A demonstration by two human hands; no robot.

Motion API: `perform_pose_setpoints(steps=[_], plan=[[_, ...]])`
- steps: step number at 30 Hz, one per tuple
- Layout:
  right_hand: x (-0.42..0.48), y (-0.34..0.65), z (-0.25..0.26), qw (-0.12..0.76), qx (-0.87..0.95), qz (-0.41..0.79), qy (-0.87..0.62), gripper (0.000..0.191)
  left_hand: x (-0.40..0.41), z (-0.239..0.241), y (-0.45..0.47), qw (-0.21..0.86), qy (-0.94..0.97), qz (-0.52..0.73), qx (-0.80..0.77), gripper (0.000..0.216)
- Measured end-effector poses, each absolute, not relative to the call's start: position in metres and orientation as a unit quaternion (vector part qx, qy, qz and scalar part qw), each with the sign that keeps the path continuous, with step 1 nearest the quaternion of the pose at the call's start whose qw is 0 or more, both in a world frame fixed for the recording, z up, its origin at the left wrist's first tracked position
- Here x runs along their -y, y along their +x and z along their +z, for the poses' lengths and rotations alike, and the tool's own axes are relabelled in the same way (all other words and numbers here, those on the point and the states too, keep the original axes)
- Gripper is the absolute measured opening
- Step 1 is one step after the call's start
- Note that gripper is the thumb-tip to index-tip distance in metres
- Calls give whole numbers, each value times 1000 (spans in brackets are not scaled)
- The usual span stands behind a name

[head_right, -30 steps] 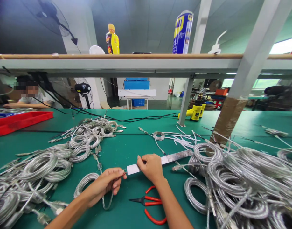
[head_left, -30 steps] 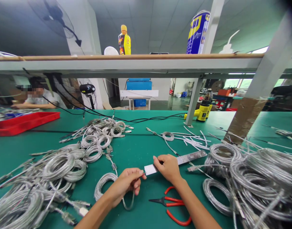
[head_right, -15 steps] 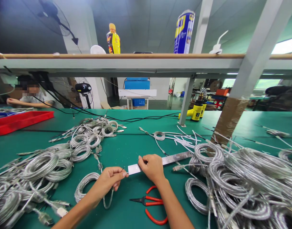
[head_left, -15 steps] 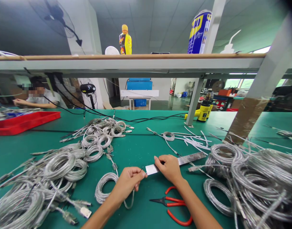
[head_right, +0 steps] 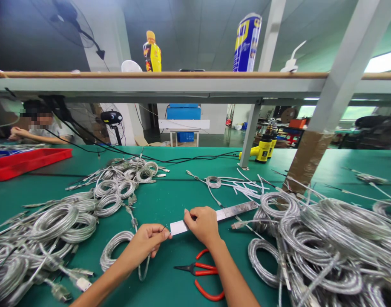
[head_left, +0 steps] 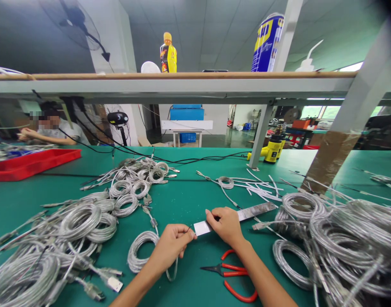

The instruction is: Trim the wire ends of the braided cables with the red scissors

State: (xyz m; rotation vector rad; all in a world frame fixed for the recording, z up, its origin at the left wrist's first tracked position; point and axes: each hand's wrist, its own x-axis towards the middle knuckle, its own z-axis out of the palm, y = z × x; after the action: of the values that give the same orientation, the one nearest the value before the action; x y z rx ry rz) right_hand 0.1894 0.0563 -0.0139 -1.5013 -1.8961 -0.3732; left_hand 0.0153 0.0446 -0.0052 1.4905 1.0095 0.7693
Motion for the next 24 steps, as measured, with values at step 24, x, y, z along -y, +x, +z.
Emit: perform_pose_setpoints(steps=[24], plan=[[-55, 186, -18, 312, 760, -127, -556, 31, -40, 15, 11, 555, 630, 364, -403, 30]])
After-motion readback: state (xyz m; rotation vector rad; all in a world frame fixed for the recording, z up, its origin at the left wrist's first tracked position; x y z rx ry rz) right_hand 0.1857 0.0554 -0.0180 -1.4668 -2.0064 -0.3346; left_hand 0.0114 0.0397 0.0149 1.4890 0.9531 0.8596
